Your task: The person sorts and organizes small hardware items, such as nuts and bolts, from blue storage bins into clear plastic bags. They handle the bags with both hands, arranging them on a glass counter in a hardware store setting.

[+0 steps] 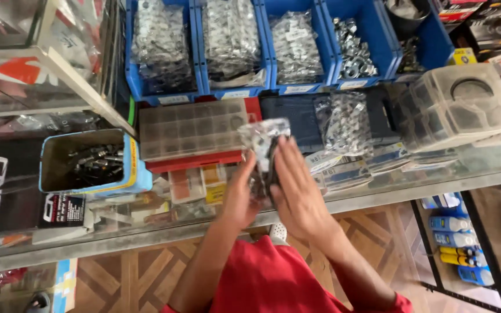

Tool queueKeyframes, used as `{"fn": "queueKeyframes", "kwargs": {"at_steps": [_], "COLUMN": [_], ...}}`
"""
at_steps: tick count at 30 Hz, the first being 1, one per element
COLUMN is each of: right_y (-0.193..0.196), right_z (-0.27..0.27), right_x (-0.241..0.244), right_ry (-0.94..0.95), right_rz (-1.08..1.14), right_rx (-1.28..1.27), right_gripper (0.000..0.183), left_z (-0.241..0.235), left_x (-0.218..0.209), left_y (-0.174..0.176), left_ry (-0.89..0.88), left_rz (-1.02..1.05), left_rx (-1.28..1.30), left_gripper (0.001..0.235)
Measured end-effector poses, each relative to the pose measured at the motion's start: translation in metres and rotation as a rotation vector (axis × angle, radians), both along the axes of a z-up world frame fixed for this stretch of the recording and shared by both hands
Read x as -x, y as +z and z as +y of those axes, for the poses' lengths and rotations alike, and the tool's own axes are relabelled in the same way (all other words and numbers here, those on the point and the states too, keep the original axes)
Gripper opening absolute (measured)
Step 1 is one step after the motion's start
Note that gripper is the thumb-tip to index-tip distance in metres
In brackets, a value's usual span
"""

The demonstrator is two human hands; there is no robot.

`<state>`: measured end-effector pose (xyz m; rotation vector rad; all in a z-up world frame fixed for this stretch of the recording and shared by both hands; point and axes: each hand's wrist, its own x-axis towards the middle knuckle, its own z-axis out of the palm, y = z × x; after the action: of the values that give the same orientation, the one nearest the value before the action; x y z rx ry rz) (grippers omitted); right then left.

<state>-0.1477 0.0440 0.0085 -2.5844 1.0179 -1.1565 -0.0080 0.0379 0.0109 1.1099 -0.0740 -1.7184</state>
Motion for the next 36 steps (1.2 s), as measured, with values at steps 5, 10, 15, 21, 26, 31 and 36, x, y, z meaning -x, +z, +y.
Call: {"fn": "queueKeyframes", "kwargs": {"at_steps": [5, 10, 15, 21, 26, 31, 36], "right_y": [0.020, 0.013, 0.007, -0.008, 0.008, 0.002, -0.013], "right_z": [-0.018, -0.027, -0.034, -0.017, -0.037, -0.038, -0.043], "right_x": [0.022, 0.050, 0.060, 0.097, 0.130, 0.157, 0.179], "right_ry": [0.094, 0.277, 0.305, 0.356, 0.382, 0.375, 0.275], "right_rz": [-0.028, -0.030, -0.071, -0.007, -0.130, -0.284, -0.508], "right_rx": [-0.006, -0.052, 0.063, 0.096, -0.043, -0.208, -0.256], "right_gripper": [0.060, 0.061, 0.067, 0.057, 0.053, 0.047, 0.044], "left_z": [0.005, 0.001, 0.006, -0.003, -0.007, -0.013, -0.022], "left_x": [0.049, 0.071, 0.103, 0.089, 0.134, 0.150, 0.153], "left_y": [-0.009, 0.000, -0.016, -0.009, 0.047, 0.062, -0.010], "left_ry": [-0.039, 0.087, 0.035, 0.182, 0.440, 0.386, 0.275], "left_rz": [0.030, 0.158, -0.089, 0.398, 0.143, 0.179, 0.334], "left_rx": [0.153, 0.301, 0.947, 0.829, 0.162, 0.125, 0.154], "left_gripper": [0.073, 0.078, 0.061, 0.063, 0.084, 0.105, 0.065]}}
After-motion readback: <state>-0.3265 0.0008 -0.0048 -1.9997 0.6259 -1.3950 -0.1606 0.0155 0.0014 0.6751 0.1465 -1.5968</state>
